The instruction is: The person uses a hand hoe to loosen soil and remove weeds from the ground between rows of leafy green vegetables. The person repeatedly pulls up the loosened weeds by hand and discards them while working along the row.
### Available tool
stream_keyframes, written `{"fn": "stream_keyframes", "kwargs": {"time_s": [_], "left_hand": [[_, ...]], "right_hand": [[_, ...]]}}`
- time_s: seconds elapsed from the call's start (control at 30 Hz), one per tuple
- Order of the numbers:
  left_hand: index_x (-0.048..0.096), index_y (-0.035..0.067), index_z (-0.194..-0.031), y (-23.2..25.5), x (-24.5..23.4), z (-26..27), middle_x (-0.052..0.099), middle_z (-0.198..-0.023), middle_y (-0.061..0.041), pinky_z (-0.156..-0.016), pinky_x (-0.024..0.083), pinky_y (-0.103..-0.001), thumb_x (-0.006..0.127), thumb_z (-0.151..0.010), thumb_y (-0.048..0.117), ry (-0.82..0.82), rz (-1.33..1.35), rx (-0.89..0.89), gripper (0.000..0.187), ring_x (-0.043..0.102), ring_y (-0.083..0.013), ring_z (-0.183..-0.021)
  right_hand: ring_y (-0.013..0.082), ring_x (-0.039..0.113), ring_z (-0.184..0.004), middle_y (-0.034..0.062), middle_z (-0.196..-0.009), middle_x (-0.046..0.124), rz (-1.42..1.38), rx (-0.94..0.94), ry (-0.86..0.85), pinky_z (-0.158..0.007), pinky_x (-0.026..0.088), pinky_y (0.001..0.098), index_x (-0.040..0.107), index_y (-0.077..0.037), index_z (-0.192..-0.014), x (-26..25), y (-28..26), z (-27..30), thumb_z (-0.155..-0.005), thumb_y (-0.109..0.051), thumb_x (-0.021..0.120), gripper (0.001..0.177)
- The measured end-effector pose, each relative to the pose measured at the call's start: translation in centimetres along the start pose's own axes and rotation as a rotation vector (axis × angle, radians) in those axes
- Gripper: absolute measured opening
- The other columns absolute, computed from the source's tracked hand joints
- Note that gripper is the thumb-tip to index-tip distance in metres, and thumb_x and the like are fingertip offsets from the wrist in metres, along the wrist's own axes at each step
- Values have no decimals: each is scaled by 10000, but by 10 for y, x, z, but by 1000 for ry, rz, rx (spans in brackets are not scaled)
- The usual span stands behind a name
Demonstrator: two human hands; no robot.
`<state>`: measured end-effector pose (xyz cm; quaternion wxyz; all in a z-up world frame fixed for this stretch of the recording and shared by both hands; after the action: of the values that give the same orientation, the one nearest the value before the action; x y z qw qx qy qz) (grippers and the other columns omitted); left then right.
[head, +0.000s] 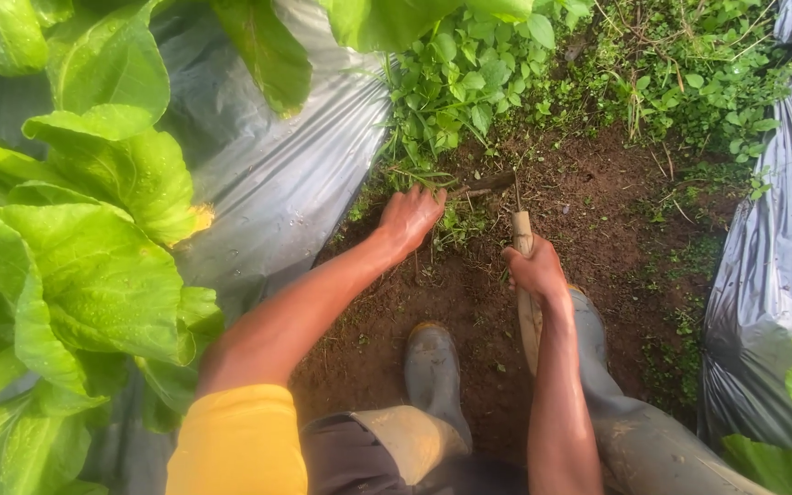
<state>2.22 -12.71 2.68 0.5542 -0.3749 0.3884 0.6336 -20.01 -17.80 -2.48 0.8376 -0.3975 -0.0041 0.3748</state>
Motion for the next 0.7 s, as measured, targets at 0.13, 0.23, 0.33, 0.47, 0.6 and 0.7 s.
{"fn": "stream_keyframes", "kwargs": {"time_s": [0.13,0.23,0.33,0.47,0.6,0.7], "left_hand": [[637,45,-1238,12,17,-17,696,-1078,-146,-650,581,-331,830,-756,-92,6,-52,20,538,706,-264,-918],[639,33,-1251,28,-7,-20,718,-1108,-168,-813,578,-400,823,-768,-18,17,-107,-4,519,700,-281,-963],[514,-52,-1447,56,-51,-3,587,-1412,-256,-1001,530,-463,778,-840,85,-38,-218,-13,676,671,-309,-1154],[369,81,-1561,103,-25,-6,456,-1543,-211,-1149,400,-528,774,-841,433,91,-424,325,898,460,-349,-1425],[337,279,-1566,105,11,8,343,-1598,-153,-1217,316,-616,739,-905,424,-53,-693,495,787,387,-341,-1475],[538,217,-1378,95,-4,17,467,-1482,-134,-1201,369,-569,659,-979,296,-53,-654,554,424,540,-272,-1343]], "right_hand": [[212,593,-460,142,-603,565,-143,6,83,-447,567,370,595,64,-950,-12,-18,12,-934,-86,630,154],[187,563,-417,118,-550,537,-266,-18,208,-409,538,375,573,13,-872,-36,-28,15,-938,-110,649,160],[159,531,-407,90,-536,519,-295,-9,239,-401,519,351,565,-11,-836,-54,-36,27,-945,-127,648,180],[158,541,-418,74,-553,533,-206,-8,211,-415,522,348,573,-23,-863,-65,-48,39,-963,-114,638,150],[156,542,-419,72,-549,523,-278,-13,271,-408,523,354,559,-40,-868,-75,-49,47,-959,-118,652,152],[149,572,-453,64,-583,550,-370,-41,338,-432,546,335,550,-51,-913,-75,-43,34,-995,-158,646,165]]}}
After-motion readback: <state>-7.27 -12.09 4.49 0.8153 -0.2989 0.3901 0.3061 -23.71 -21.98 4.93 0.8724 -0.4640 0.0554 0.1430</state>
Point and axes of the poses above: each hand's wrist, its own z-axis away from the middle knuckle, its own x-axis out of the palm, y = z × x, the point moved 10 cm from there along -z, towards the middle knuckle
